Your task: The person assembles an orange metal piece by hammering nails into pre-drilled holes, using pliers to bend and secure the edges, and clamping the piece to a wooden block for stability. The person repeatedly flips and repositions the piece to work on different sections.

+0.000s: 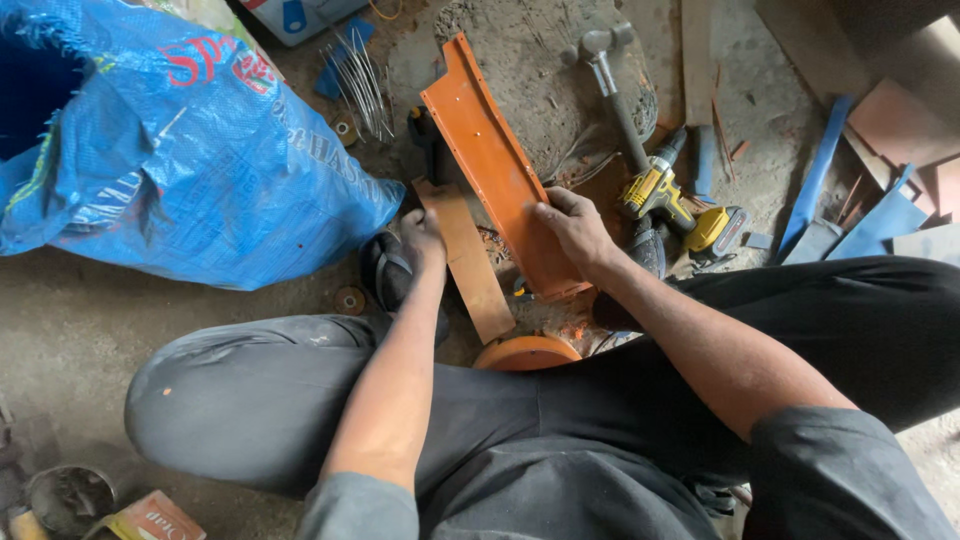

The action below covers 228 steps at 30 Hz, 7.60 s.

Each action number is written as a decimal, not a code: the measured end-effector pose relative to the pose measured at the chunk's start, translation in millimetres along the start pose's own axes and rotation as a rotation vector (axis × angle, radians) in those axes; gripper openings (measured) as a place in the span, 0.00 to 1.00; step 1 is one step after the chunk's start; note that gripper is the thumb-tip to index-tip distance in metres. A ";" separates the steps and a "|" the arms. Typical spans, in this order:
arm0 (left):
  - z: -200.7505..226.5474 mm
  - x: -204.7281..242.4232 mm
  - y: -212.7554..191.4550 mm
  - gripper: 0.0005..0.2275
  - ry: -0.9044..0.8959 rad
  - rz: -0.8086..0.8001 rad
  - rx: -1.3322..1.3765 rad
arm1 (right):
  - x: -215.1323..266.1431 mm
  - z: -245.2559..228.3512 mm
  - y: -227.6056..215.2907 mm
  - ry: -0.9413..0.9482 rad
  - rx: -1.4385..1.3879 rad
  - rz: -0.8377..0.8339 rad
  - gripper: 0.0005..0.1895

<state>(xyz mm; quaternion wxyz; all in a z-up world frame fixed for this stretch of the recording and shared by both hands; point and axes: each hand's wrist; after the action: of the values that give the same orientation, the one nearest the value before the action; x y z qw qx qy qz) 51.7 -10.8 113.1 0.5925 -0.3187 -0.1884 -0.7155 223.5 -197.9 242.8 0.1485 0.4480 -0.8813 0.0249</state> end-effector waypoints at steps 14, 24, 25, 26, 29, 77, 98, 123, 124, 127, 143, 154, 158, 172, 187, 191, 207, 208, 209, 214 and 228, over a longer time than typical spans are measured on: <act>82.9 122.1 58.6 0.47 0.721 -0.098 -0.309 | -6.6 -33.4 -2.4 -0.306 0.502 -0.150 0.17; 79.4 94.0 45.8 0.50 0.578 0.007 -0.532 | -61.7 -14.1 -79.5 -0.300 1.093 0.452 0.37; 73.7 88.3 42.3 0.51 0.596 0.000 -0.528 | -65.6 -7.6 -82.3 -0.320 1.052 0.437 0.38; 67.9 82.6 38.9 0.51 0.614 -0.007 -0.525 | -69.0 -2.1 -85.5 -0.339 1.012 0.423 0.38; 53.5 69.1 35.4 0.51 0.671 -0.030 -0.509 | -83.9 1.4 -95.7 -0.406 1.008 0.435 0.37; 46.9 36.1 54.4 0.25 0.595 -0.179 -0.441 | -30.9 -39.2 -13.3 -0.234 0.729 0.013 0.20; 34.9 26.5 67.0 0.25 0.561 -0.132 -0.595 | -27.7 -32.7 -13.3 -0.341 0.823 -0.052 0.19; 42.6 28.3 67.5 0.24 0.352 -0.174 -0.642 | -38.9 -46.1 -8.1 -0.155 1.043 -0.053 0.14; 44.6 25.8 70.9 0.23 0.473 -0.151 -0.618 | -39.6 -48.1 -9.6 -0.158 0.991 -0.032 0.14; 36.0 25.2 68.0 0.23 0.712 -0.044 -0.596 | -37.1 -45.6 -8.7 -0.233 0.923 -0.045 0.14; 50.3 31.1 65.5 0.23 0.632 -0.086 -0.582 | -47.7 -52.1 -4.4 -0.139 1.010 -0.025 0.15; 59.7 33.3 66.0 0.24 0.580 -0.107 -0.585 | -53.4 -49.3 -11.6 -0.096 0.927 0.001 0.15; 66.5 44.4 50.3 0.23 0.605 -0.085 -0.543 | -54.5 -51.8 -18.7 -0.267 0.701 0.018 0.16; 69.2 40.9 2.9 0.25 0.605 0.021 -0.542 | -48.2 -37.4 -20.3 -0.258 0.649 0.093 0.16; 51.1 46.4 1.9 0.20 0.654 -0.019 -0.641 | -43.0 -33.4 -11.4 -0.267 0.808 0.021 0.22; 47.4 45.1 5.7 0.20 0.657 0.022 -0.672 | -38.3 -35.7 -7.8 -0.327 0.770 -0.037 0.21; 54.0 44.7 2.0 0.17 0.737 -0.036 -0.549 | -49.7 -40.9 2.4 -0.027 0.910 -0.046 0.20; 55.7 42.9 4.5 0.17 0.708 -0.046 -0.542 | -52.5 -42.1 -1.6 -0.054 0.847 -0.014 0.19; 54.4 43.7 3.8 0.17 0.667 -0.050 -0.537 | -53.4 -42.2 -5.2 -0.071 0.785 0.006 0.18; 57.4 50.9 -0.4 0.16 0.585 -0.013 -0.497 | -52.8 -49.1 -16.4 -0.240 0.294 0.144 0.11; 137.3 122.3 17.9 0.13 0.921 -0.171 -0.279 | -30.8 -135.9 -12.5 -0.335 -0.369 0.308 0.24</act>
<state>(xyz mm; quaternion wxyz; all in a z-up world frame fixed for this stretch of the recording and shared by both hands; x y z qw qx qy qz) 89.4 -15.0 293.9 0.5050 -0.0289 0.1656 -0.8466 283.2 -157.2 362.6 0.0743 0.2721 -0.9408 -0.1879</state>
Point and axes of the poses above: each hand's wrist, its own x-axis away from the middle knuckle, its own y-axis out of the palm, z = x × y, and after that the axes turned 5 degrees about -y, right-handed
